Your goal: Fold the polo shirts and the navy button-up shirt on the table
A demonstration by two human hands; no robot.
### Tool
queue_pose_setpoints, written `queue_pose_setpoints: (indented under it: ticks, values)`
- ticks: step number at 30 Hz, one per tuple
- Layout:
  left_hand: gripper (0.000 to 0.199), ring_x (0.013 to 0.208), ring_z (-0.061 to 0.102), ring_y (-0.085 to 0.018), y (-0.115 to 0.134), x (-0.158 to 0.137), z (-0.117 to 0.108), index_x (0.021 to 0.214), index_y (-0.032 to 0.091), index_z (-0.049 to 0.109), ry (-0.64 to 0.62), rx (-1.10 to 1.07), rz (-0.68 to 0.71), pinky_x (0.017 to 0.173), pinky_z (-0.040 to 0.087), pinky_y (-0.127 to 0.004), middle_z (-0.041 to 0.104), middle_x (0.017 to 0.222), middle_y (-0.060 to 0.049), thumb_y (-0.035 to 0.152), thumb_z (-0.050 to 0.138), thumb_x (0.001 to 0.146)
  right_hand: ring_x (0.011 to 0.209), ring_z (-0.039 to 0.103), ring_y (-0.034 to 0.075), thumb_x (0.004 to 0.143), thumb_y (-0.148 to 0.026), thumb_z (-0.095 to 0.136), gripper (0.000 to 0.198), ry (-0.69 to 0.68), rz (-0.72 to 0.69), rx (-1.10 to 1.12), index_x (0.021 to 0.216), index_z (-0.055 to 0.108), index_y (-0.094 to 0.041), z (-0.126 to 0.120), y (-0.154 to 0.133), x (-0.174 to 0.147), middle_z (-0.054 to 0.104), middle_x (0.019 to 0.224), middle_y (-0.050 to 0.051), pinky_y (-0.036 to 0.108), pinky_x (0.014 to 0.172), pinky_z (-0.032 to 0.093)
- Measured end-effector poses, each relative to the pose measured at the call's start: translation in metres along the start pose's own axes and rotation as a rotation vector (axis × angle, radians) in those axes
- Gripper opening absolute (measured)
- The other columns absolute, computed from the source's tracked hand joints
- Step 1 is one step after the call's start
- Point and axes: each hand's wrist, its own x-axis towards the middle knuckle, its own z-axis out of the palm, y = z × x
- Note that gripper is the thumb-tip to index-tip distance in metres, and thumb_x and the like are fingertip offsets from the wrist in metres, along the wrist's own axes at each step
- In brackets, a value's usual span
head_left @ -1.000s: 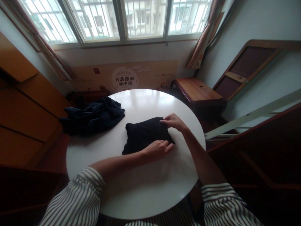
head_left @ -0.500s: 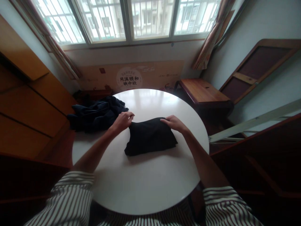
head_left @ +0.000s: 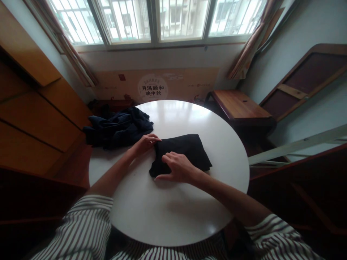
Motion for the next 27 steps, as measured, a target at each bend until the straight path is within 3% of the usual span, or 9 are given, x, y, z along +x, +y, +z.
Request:
queue_pose_setpoints:
  ticks: [5,9,11,14,16,18,22,25,27]
  values:
    - [0.028,0.088,0.068,-0.018,-0.013,0.001,0.004,0.096,0.015,0.076,0.086,-0.021,0.045,0.078,0.052,-0.026,0.074,0.096,-0.008,0.017,0.05,0.084,0.073,0.055,0.018,0.103,-0.035,0.041,0.026,-0.164,-0.174,-0.1,0.096,0.061,-0.019,0.019,-0.015,-0.003,0.064,0.089,0.008,0.031,0.058,0.03]
    - [0.032,0.082,0.069,-0.02,-0.02,0.002,0.003,0.097,0.012,0.076,0.037,-0.05,-0.008,0.07,0.054,-0.028,0.075,0.091,-0.008,0.015,0.049,0.079,0.071,0.055,0.016,0.102,-0.038,0.044,0.028,-0.133,-0.202,-0.009,0.089,0.059,-0.018,0.014,-0.008,-0.004,0.063,0.084,0.005,0.028,0.056,0.028]
    - [0.035,0.089,0.068,-0.021,-0.016,0.001,-0.001,0.099,0.013,0.075,0.023,0.036,0.022,0.073,0.055,-0.03,0.073,0.102,-0.01,0.011,0.047,0.078,0.069,0.055,0.015,0.101,-0.044,0.046,0.034,-0.058,-0.127,0.07,0.081,0.058,-0.019,0.006,0.004,-0.002,0.061,0.078,0.003,0.027,0.058,0.031]
    - [0.042,0.109,0.061,-0.026,0.006,-0.003,-0.008,0.107,0.014,0.073,0.108,0.343,0.123,0.091,0.052,-0.04,0.066,0.121,-0.012,0.004,0.048,0.075,0.071,0.055,0.016,0.102,-0.038,0.044,0.037,0.174,0.125,0.096,0.074,0.059,-0.018,-0.01,0.041,-0.001,0.059,0.075,0.004,0.028,0.066,0.04]
    - [0.042,0.113,0.058,-0.026,0.03,-0.007,-0.008,0.114,0.015,0.069,0.118,0.488,0.19,0.099,0.047,-0.044,0.064,0.123,-0.013,0.004,0.048,0.08,0.083,0.059,0.02,0.099,-0.034,0.048,0.03,0.347,0.271,0.066,0.08,0.064,-0.017,-0.02,0.075,-0.004,0.062,0.085,0.008,0.032,0.079,0.046]
    - [0.038,0.113,0.057,-0.025,0.057,-0.015,-0.001,0.123,0.017,0.064,0.004,0.505,0.275,0.101,0.045,-0.043,0.064,0.124,-0.012,0.013,0.052,0.088,0.101,0.059,0.025,0.095,-0.036,0.056,0.023,0.416,0.319,0.068,0.095,0.069,-0.016,-0.027,0.106,-0.009,0.065,0.103,0.012,0.039,0.094,0.046]
    - [0.064,0.127,0.049,-0.03,0.098,-0.035,0.027,0.142,0.019,0.048,-0.309,0.518,0.441,0.107,0.038,-0.046,0.053,0.142,-0.014,0.039,0.068,0.085,0.116,0.059,0.027,0.089,-0.04,0.064,0.04,0.225,0.34,0.226,0.121,0.065,-0.016,-0.03,0.14,-0.019,0.065,0.125,0.014,0.04,0.104,0.044]
    - [0.055,0.134,0.044,-0.03,0.104,-0.041,0.039,0.141,0.024,0.049,-0.402,0.584,0.501,0.113,0.028,-0.052,0.052,0.145,-0.011,0.028,0.064,0.088,0.105,0.065,0.025,0.086,-0.038,0.068,0.034,0.102,0.399,0.297,0.113,0.069,-0.017,-0.036,0.145,-0.023,0.071,0.113,0.011,0.036,0.096,0.049]
    - [0.043,0.136,0.043,-0.028,0.097,-0.037,0.038,0.132,0.026,0.058,-0.381,0.623,0.524,0.115,0.023,-0.055,0.059,0.137,-0.007,0.016,0.058,0.09,0.093,0.067,0.024,0.082,-0.036,0.073,0.028,0.046,0.486,0.279,0.101,0.07,-0.015,-0.044,0.144,-0.027,0.073,0.1,0.01,0.033,0.085,0.052]
